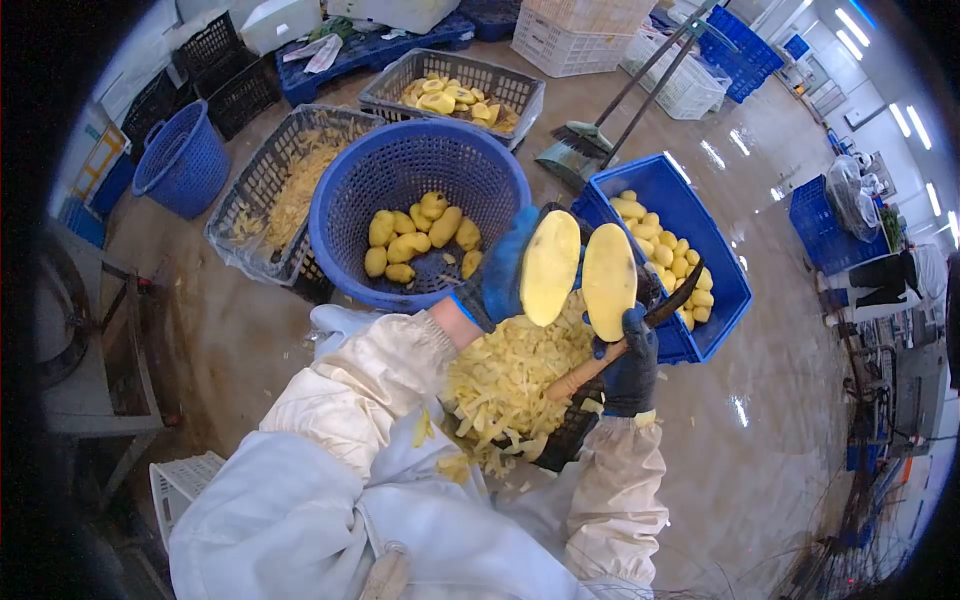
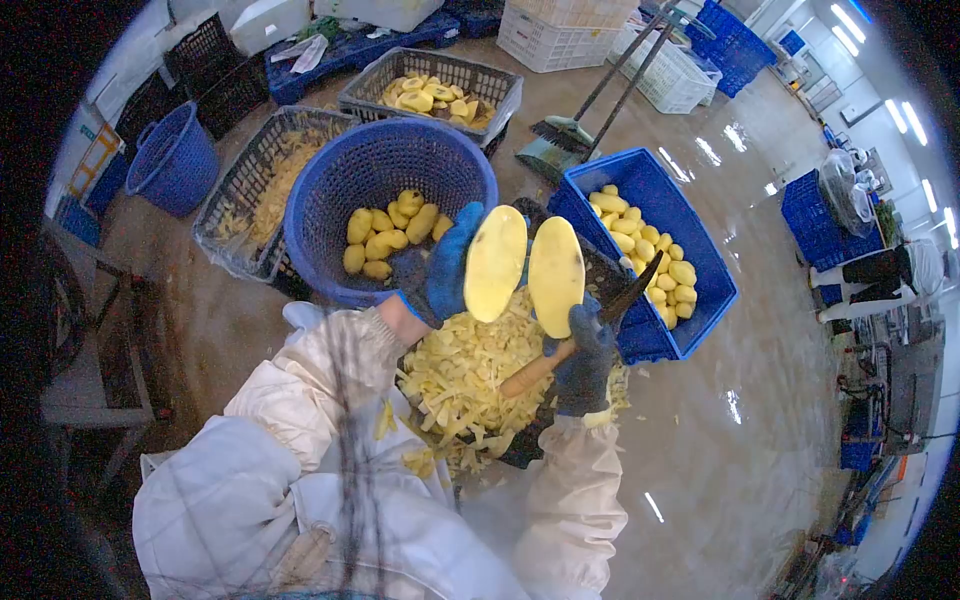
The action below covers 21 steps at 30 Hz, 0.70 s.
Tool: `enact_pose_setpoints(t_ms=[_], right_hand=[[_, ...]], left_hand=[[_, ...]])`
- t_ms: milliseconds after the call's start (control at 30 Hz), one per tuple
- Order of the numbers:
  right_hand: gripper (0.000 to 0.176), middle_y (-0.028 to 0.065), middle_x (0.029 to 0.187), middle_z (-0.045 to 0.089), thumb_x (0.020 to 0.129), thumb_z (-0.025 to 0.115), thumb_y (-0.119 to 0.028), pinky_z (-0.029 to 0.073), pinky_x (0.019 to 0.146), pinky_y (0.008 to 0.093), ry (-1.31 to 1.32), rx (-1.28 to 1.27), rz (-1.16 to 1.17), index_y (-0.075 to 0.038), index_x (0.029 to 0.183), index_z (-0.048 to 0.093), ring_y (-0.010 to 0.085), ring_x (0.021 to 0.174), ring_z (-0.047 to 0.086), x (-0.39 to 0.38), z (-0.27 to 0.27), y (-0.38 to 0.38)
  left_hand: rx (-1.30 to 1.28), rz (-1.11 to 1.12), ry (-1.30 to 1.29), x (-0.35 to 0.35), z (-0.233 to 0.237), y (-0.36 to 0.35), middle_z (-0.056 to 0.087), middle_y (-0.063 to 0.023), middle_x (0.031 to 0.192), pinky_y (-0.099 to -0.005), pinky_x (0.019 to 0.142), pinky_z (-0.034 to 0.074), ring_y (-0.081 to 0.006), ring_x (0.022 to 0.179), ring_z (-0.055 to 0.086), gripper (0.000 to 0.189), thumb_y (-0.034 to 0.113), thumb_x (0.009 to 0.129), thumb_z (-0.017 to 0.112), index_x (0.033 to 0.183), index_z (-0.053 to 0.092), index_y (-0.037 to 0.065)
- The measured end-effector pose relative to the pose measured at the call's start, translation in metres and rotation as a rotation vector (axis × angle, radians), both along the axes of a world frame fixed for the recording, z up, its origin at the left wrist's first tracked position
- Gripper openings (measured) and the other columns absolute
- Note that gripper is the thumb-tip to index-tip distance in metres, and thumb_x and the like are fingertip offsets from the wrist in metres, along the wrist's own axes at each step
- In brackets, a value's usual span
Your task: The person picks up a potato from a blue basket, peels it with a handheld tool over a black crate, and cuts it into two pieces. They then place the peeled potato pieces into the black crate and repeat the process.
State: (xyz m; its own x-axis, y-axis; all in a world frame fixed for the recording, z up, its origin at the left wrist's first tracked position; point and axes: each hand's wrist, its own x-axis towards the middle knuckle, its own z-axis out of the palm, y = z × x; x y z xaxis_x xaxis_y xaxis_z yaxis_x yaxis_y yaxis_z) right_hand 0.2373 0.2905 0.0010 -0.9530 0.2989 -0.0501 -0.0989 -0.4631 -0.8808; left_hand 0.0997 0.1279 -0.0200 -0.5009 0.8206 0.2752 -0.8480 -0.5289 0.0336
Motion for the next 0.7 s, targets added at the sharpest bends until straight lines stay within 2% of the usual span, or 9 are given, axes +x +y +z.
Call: enact_pose_setpoints(t_ms=[100,167,233,300,500,533,600,667,700], right_hand=[[0.039,0.0082,0.09,0.063,0.082,0.068,-0.021,0.043,0.051,0.0232,-0.075,0.235,-0.142,0.001,0.112,0.056,0.0121,0.066,0.058,0.0,0.001,-0.011],[0.041,0.0095,0.092,0.063,0.073,0.075,-0.012,0.047,0.063,0.0265,0.003,1.003,-0.249,0.0,0.109,0.06,0.0165,0.073,0.06,0.0,0.006,-0.026],[0.05,0.0107,0.101,0.062,0.071,0.078,-0.017,0.048,0.076,0.0307,0.092,1.243,-0.279,-0.002,0.115,0.059,0.0213,0.089,0.06,0.003,-0.013,-0.032],[0.046,0.0107,0.099,0.063,0.074,0.077,-0.02,0.048,0.074,0.0301,-0.045,1.235,-0.156,-0.001,0.112,0.06,0.0208,0.085,0.062,0.008,-0.01,-0.038],[0.027,0.0071,0.092,0.065,0.085,0.067,-0.025,0.043,0.046,0.0224,-0.237,0.35,-0.034,-0.006,0.103,0.061,0.0148,0.071,0.064,0.014,-0.017,-0.015],[0.028,0.0071,0.091,0.064,0.089,0.06,-0.031,0.044,0.045,0.0242,-0.248,0.351,-0.04,-0.006,0.101,0.059,0.0174,0.072,0.065,0.013,-0.019,-0.008],[0.029,0.0071,0.091,0.065,0.091,0.057,-0.034,0.045,0.045,0.0247,-0.263,0.306,-0.045,-0.006,0.1,0.058,0.0174,0.07,0.065,0.008,-0.019,0.008],[0.032,0.0075,0.09,0.066,0.094,0.05,-0.039,0.046,0.044,0.0265,-0.3,0.284,-0.108,-0.008,0.099,0.056,0.0171,0.068,0.066,0.006,-0.014,0.011],[0.032,0.0075,0.09,0.066,0.094,0.05,-0.039,0.046,0.044,0.0265,-0.309,0.284,-0.112,-0.008,0.099,0.056,0.0171,0.068,0.066,0.005,-0.016,0.013]], left_hand=[[-0.218,0.127,-0.094,0.012,0.004,0.002,0.062,-0.0091,0.107,-0.0397,0.084,0.052,-0.0226,0.096,0.061,0.038,0.041,0.095,0.045,0.112,0.054,0.008],[-0.329,0.316,0.009,0.017,-0.01,0.013,0.061,-0.0064,0.105,-0.0385,0.084,0.051,-0.0209,0.094,0.061,0.032,0.034,0.095,0.049,0.112,0.053,0.008],[-0.538,0.369,0.255,0.028,-0.013,0.013,0.059,-0.0061,0.104,-0.0349,0.081,0.052,-0.0185,0.093,0.06,0.027,0.025,0.092,0.054,0.112,0.052,0.007],[-0.663,0.378,0.258,0.039,-0.029,0.006,0.062,-0.0122,0.106,-0.0364,0.081,0.052,-0.0214,0.094,0.061,0.031,0.026,0.091,0.057,0.112,0.054,0.003],[-0.744,0.071,-0.253,0.051,-0.037,-0.025,0.065,-0.0072,0.084,-0.0322,0.061,0.053,-0.0174,0.07,0.063,0.013,0.016,0.087,0.059,0.094,0.06,0.006],[-0.469,0.02,-0.172,0.033,-0.048,-0.031,0.064,-0.0071,0.082,-0.0324,0.058,0.051,-0.0184,0.067,0.061,0.012,0.016,0.087,0.058,0.094,0.06,0.007],[-0.603,0.488,0.499,-0.021,-0.047,-0.031,0.062,-0.0067,0.09,-0.0359,0.067,0.049,-0.0212,0.075,0.059,0.021,0.026,0.089,0.053,0.098,0.057,0.008],[-0.997,1.379,1.352,-0.086,-0.019,-0.038,0.059,-0.0062,0.099,-0.0393,0.076,0.046,-0.0241,0.083,0.058,0.029,0.035,0.091,0.048,0.103,0.055,0.009],[-0.801,1.152,1.074,-0.125,-0.011,-0.046,0.058,-0.0064,0.105,-0.0417,0.083,0.046,-0.025,0.089,0.058,0.034,0.039,0.092,0.047,0.108,0.053,0.01]])
